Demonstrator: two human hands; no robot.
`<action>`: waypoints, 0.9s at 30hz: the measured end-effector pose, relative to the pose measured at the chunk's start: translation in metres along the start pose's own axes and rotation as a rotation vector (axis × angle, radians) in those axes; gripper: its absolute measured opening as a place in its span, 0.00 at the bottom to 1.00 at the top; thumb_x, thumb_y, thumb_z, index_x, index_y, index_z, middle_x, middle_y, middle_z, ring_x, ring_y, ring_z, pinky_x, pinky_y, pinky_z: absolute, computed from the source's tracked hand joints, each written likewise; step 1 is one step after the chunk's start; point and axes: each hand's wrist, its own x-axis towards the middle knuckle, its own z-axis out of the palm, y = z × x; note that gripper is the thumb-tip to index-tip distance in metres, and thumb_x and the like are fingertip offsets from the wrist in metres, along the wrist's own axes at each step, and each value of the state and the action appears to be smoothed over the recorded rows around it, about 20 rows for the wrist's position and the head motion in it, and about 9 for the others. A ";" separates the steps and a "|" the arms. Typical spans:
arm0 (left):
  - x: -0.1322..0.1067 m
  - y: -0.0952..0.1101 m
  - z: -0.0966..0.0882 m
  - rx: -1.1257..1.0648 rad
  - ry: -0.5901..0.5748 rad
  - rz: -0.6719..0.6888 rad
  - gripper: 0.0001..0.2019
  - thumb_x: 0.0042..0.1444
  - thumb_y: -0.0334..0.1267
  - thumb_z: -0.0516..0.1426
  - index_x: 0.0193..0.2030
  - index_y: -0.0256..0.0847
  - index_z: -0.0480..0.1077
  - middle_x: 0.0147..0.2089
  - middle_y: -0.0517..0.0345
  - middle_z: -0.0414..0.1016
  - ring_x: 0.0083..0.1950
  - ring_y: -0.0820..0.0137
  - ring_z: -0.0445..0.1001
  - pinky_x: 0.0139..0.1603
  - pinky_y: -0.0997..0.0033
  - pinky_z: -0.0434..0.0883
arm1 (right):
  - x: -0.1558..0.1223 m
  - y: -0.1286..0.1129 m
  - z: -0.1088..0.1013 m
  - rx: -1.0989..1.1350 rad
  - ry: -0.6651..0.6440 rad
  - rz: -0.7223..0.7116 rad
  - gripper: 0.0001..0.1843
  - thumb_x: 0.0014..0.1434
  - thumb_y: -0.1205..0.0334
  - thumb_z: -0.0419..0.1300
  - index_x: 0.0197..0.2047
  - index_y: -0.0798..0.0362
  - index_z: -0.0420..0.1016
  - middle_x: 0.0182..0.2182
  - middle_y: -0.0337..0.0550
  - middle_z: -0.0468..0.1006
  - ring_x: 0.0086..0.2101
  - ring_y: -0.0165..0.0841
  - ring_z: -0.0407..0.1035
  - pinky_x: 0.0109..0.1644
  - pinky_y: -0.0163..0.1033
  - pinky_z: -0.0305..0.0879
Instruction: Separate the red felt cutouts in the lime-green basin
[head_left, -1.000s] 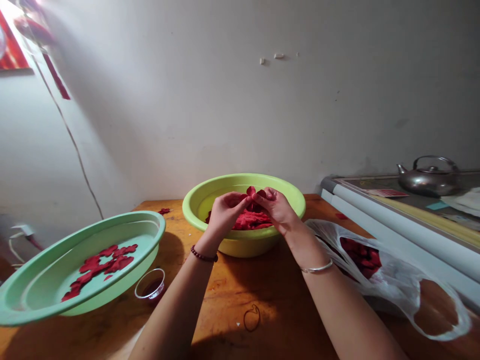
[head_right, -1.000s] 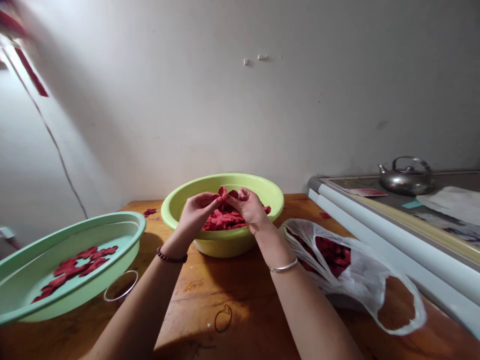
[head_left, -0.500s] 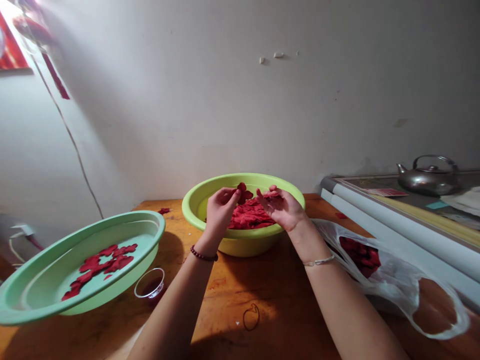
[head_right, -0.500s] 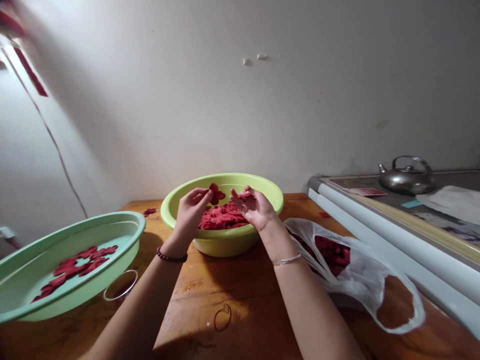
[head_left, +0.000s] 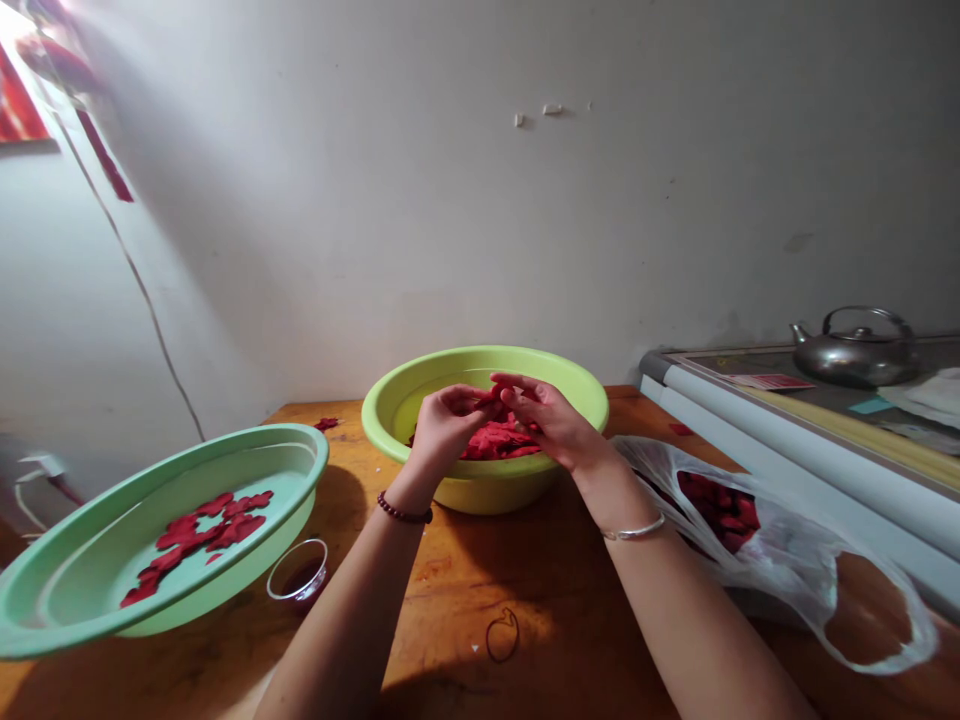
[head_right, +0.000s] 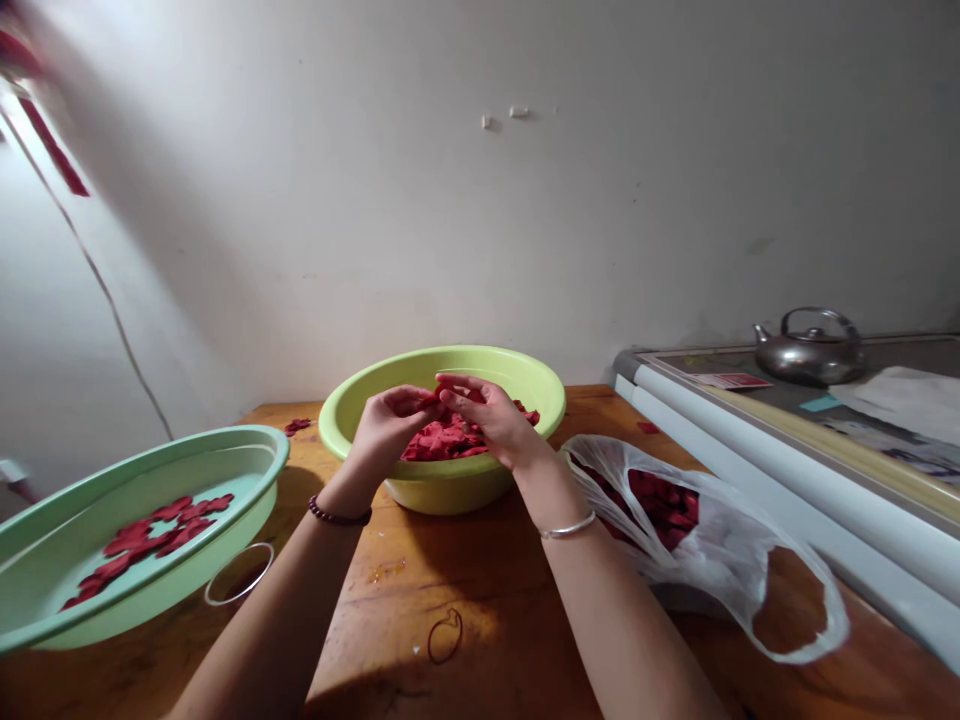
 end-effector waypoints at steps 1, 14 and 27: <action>0.000 -0.001 0.000 0.006 0.014 0.004 0.14 0.36 0.38 0.71 0.27 0.36 0.73 0.24 0.56 0.78 0.27 0.68 0.78 0.31 0.70 0.76 | 0.001 0.000 0.001 0.002 0.004 0.004 0.23 0.35 0.56 0.76 0.37 0.51 0.80 0.27 0.35 0.77 0.22 0.22 0.65 0.23 0.27 0.59; 0.003 0.002 -0.001 -0.014 0.166 0.037 0.16 0.38 0.41 0.70 0.29 0.38 0.72 0.29 0.54 0.80 0.30 0.69 0.78 0.30 0.73 0.74 | 0.015 0.013 -0.009 0.087 0.293 -0.051 0.22 0.33 0.53 0.76 0.31 0.51 0.76 0.25 0.33 0.78 0.19 0.21 0.61 0.18 0.28 0.56; 0.004 0.001 -0.001 -0.038 0.137 0.016 0.09 0.51 0.34 0.61 0.40 0.39 0.74 0.32 0.56 0.78 0.32 0.72 0.76 0.30 0.75 0.73 | 0.014 0.013 0.001 0.024 0.337 -0.109 0.29 0.24 0.53 0.78 0.31 0.51 0.74 0.23 0.35 0.79 0.26 0.31 0.74 0.31 0.36 0.69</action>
